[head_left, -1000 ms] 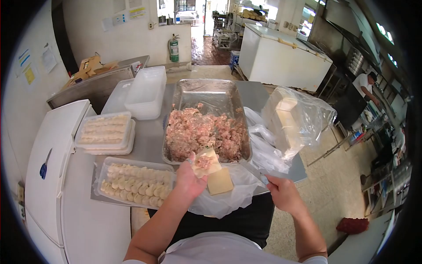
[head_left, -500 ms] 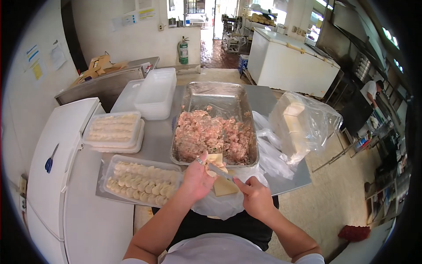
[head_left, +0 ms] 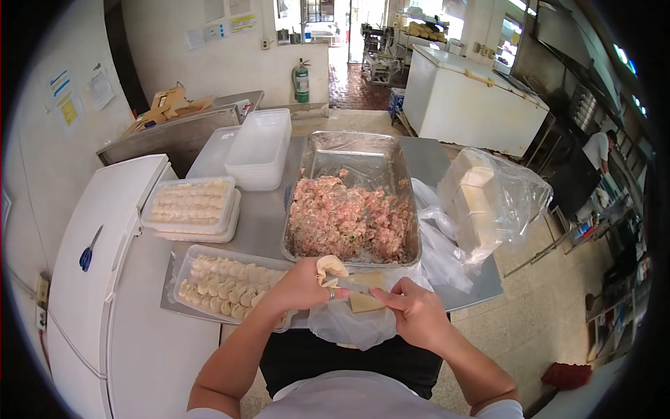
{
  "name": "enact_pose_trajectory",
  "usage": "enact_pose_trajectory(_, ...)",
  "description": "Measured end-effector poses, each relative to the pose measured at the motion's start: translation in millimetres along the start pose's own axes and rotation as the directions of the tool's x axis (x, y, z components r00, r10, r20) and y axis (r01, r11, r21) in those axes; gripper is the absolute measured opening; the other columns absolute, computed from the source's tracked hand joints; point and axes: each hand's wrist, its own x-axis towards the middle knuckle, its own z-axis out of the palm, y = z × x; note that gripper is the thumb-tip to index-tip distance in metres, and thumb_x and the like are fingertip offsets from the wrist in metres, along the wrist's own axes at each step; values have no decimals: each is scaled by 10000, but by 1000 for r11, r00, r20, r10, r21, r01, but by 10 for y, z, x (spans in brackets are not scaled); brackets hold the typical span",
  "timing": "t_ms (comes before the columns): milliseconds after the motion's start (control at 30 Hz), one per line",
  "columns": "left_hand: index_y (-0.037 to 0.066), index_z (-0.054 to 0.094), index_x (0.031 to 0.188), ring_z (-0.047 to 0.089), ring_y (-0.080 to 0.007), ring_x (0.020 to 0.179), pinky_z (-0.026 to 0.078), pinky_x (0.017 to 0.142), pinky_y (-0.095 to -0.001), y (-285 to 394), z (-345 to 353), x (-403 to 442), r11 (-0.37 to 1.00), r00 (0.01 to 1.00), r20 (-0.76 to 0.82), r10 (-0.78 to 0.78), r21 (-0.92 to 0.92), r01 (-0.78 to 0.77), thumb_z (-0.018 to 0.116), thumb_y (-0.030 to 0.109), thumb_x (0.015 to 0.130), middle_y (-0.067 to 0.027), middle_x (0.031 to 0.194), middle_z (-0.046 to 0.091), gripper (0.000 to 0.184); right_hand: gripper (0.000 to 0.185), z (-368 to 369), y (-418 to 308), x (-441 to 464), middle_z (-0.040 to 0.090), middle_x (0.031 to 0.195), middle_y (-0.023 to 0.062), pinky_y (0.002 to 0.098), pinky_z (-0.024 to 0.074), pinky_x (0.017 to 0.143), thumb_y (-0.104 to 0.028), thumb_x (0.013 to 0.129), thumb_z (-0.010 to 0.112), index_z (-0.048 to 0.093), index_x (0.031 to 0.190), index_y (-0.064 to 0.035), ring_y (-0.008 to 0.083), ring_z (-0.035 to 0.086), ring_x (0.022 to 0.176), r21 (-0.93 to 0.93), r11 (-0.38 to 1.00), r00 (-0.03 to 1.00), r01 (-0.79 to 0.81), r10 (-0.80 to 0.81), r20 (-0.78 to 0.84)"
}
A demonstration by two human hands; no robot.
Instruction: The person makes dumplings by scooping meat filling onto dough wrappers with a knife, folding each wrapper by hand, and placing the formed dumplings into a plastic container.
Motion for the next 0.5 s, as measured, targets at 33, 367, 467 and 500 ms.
enact_pose_trajectory(33,43,691,1029,604,-94,793,499,716,-281,-43,8,-6,993,994,-9,112,38,-112,910,214,757,11,902,670,389,501,-78,-18,5,606,856,88,417,537,659,62,796,620,754,1191,-214,312,654,783,-47,998,999,43,-43,0)
enact_pose_trajectory(367,25,659,1134,641,-115,862,523,777,-289,-51,191,-134,977,992,-82,95,-181,-109,883,245,798,-39,931,708,460,345,-358,254,-158,581,766,66,337,456,602,-15,848,716,738,1182,-97,186,558,651,335,927,984,-166,178,-6)
enact_pose_trajectory(467,22,617,1180,645,-97,718,515,593,-254,-113,431,-135,902,998,-51,-40,-432,14,835,255,862,-34,873,688,451,332,106,192,-198,524,787,-54,241,395,591,-49,856,775,732,1184,-82,47,446,666,625,696,929,-353,343,141)
enact_pose_trajectory(500,25,618,1172,633,-90,686,499,562,-246,-111,495,-142,879,999,-24,-42,-477,26,820,258,878,-32,859,682,426,312,287,179,-198,554,816,-63,218,399,604,-59,861,790,731,1168,-64,36,459,661,749,556,916,-360,362,172)
